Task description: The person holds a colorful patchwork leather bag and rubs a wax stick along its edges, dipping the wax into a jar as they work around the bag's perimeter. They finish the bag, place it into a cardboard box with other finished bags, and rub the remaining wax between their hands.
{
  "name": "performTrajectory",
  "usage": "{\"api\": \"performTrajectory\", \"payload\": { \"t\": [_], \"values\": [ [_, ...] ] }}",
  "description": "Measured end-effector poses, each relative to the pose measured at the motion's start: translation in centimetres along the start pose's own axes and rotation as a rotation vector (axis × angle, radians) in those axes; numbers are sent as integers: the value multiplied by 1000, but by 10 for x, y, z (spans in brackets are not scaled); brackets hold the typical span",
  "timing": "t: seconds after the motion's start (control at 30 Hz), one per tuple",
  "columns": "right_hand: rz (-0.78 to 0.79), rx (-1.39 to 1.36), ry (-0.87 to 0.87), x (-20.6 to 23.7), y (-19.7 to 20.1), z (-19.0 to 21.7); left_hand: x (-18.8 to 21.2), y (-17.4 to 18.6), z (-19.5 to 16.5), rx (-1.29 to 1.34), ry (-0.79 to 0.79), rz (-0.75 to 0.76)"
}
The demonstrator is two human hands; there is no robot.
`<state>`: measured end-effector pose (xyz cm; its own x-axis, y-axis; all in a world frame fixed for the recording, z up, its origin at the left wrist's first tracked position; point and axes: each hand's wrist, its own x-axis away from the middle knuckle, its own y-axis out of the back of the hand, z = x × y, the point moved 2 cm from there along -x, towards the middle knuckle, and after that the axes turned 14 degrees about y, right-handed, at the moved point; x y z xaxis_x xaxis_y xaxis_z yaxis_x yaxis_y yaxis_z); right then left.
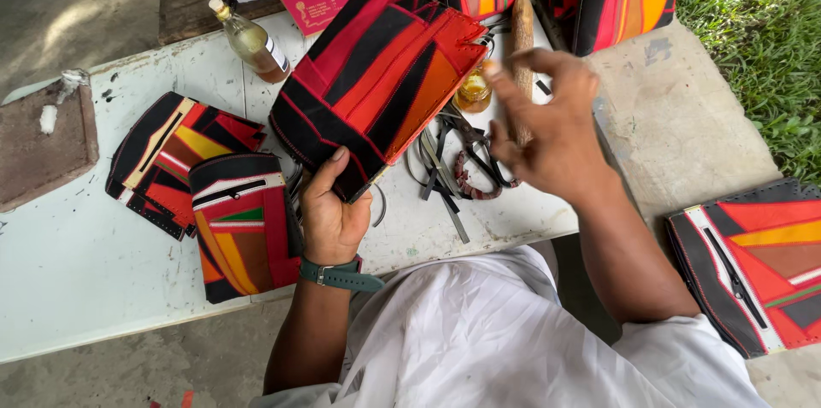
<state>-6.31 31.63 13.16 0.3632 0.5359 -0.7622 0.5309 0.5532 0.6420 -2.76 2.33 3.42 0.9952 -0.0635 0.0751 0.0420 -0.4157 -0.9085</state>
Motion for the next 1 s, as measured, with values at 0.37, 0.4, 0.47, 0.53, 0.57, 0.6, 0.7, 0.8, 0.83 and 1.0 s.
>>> {"api": "performTrajectory", "payload": {
  "t": [0.37, 0.4, 0.47, 0.53, 0.57, 0.6, 0.7, 0.8, 0.83, 1.0],
  "values": [
    [-67, -175, 21, 33, 3, 3, 11, -26, -25, -220, -177, 19],
    [-35, -153, 106, 27, 4, 17, 6, -25, -20, -148, -87, 10],
    [22, -101, 245, 6, 10, 36, -6, -22, -1, -1, 97, -1],
    [68, -41, 348, -17, 18, 49, -19, -22, 20, 71, 166, 84],
    [127, -3, 367, -29, 21, 51, -27, -23, 30, 107, 202, 129],
    [189, 33, 383, -40, 23, 52, -34, -26, 40, 156, 246, 221],
    [268, 72, 394, -60, 30, 48, -51, -38, 58, 257, 335, 309],
    [292, 65, 280, -53, 47, 30, -55, -54, 63, 184, 315, 168],
    [294, 66, 224, -44, 53, 21, -53, -62, 61, 112, 276, 209],
    [-484, -322, -125, 38, 98, -32, -49, -92, 56, -103, 116, 237]
  ]
}}
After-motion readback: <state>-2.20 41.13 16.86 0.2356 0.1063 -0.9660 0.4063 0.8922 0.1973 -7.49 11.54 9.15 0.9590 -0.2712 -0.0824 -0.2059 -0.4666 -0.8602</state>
